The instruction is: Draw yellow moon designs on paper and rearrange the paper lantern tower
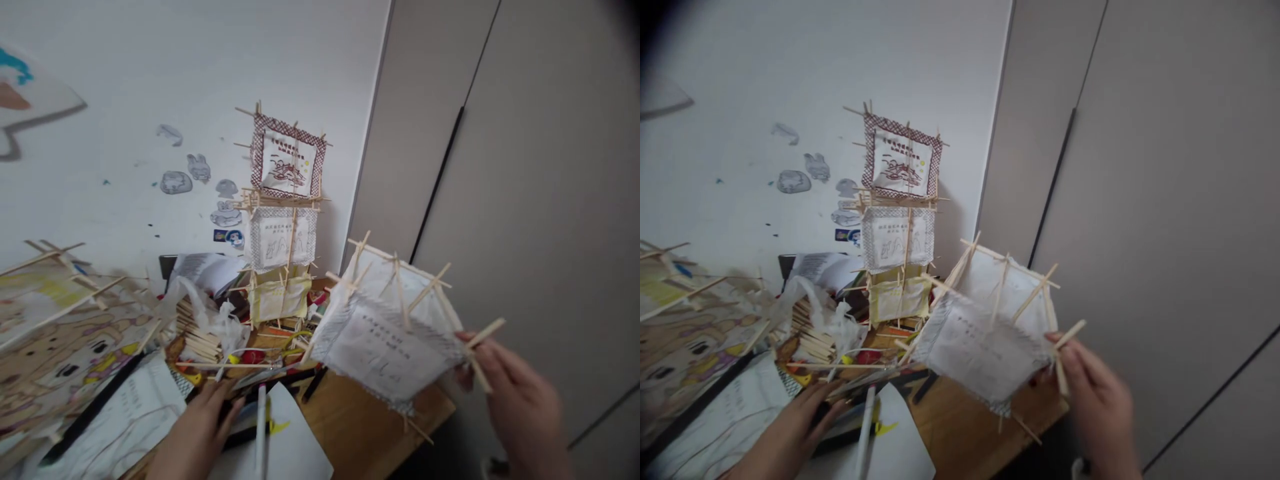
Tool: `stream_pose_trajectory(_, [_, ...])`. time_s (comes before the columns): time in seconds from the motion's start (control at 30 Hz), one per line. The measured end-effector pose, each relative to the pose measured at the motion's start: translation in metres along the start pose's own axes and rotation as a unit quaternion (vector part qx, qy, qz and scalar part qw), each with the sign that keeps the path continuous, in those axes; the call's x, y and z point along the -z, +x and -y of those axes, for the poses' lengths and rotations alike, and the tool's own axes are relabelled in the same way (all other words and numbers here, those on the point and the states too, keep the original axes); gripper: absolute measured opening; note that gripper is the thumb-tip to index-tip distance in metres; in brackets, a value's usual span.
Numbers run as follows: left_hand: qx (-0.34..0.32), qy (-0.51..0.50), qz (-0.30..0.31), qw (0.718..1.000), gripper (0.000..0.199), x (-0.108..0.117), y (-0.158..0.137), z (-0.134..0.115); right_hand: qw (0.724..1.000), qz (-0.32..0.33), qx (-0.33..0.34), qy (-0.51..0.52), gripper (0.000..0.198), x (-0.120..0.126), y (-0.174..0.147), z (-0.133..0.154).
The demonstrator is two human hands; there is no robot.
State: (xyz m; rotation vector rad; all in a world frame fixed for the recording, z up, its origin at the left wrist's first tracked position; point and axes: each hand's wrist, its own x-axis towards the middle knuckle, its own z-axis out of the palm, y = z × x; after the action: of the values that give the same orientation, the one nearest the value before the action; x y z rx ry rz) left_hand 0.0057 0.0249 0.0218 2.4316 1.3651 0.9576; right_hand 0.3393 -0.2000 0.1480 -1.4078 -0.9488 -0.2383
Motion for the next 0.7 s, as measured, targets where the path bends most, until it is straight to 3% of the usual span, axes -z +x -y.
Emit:
stream_pose_trajectory(0.1, [-0.021,-0.047,0.056,0.997,0.043,-0.008,0.004,-0.018,0.991,-0.028,0.001,0.133,0.022,0.007,0.041,0.014])
stream_pose_trajectory(0.17, [-0.034,-0.068,0.088,0.993,0.042,-0.013,0.007,-0.022,0.983,-0.006,0.002,0.183,0.023,0.006,0.071,0.026])
stream_pose_trajectory(0.4, [-0.049,-0.052,0.126,0.989,0.039,-0.032,0.012,-0.018,0.983,0.063,0.001,0.175,0.032,-0.016,0.167,0.040])
stream_pose_trajectory(0.57, [-0.100,-0.013,0.102,0.990,0.030,-0.053,0.003,-0.012,0.979,0.135,0.010,0.153,0.039,-0.052,0.219,0.023])
stream_pose_trajectory(0.7, [-0.189,0.035,0.042,0.980,0.028,-0.069,-0.002,0.003,0.974,0.189,0.004,0.126,0.041,-0.082,0.248,0.008])
